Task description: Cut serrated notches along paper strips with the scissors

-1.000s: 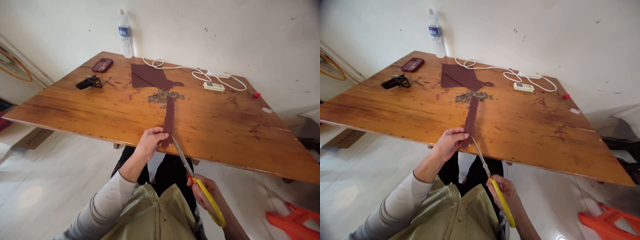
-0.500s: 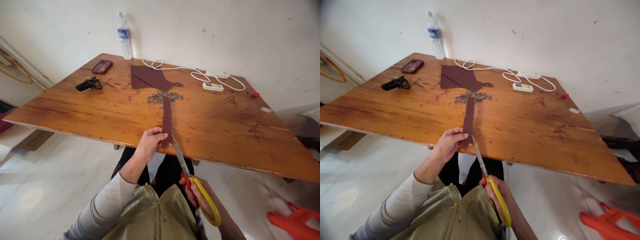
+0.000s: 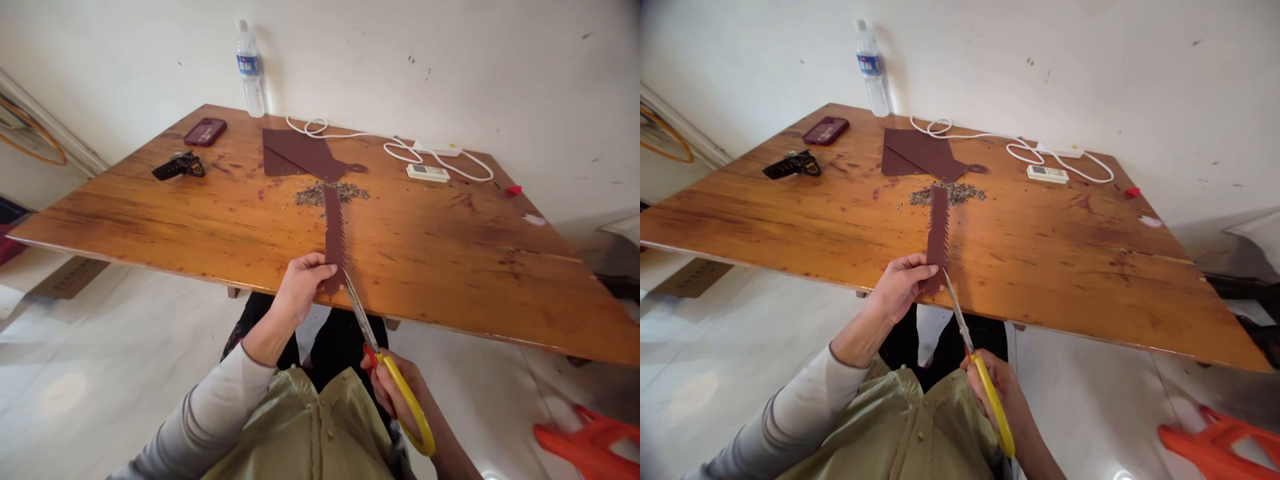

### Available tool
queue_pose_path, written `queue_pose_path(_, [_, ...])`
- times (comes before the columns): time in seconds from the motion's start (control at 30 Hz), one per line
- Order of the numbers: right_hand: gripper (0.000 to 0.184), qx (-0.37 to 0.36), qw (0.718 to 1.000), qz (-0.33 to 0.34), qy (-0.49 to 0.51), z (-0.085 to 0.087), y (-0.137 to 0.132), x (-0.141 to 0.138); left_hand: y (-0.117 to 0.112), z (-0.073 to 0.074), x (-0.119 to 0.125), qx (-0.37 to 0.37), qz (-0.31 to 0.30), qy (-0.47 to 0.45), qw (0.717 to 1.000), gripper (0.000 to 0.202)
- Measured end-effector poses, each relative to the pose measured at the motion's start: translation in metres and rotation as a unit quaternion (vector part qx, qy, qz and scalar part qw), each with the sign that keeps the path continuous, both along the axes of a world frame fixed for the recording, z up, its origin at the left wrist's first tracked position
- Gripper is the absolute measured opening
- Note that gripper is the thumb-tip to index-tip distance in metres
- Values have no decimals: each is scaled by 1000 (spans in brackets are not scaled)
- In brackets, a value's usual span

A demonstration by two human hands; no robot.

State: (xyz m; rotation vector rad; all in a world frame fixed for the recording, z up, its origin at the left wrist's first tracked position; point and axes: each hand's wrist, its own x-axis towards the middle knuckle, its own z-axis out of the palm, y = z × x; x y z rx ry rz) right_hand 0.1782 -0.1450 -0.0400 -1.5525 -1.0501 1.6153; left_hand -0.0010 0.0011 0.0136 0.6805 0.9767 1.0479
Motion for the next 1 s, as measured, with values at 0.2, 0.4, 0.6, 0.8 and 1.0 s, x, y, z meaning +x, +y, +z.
queue_pose_path(0.2, [41,-2,1000,-23,-13,2,1,-1,0,-1,0,1,1,-4,1000,12])
queue_pose_path(0.4, [52,-10,1000,-8,-13,0,3,4,1,-4,0,-1,30,-23,999,16])
queue_pose_path(0.6, [66,28,999,19,1,-7,2,12,0,-6,1,13,28,-40,999,13])
queue_pose_path(0.8, [60,18,999,45,1,-4,3,20,1,-6,0,7,11,-41,999,14])
queue_pose_path(1.0, [55,3,999,33,24,-15,4,26,2,-7,-1,3,5,-41,999,14])
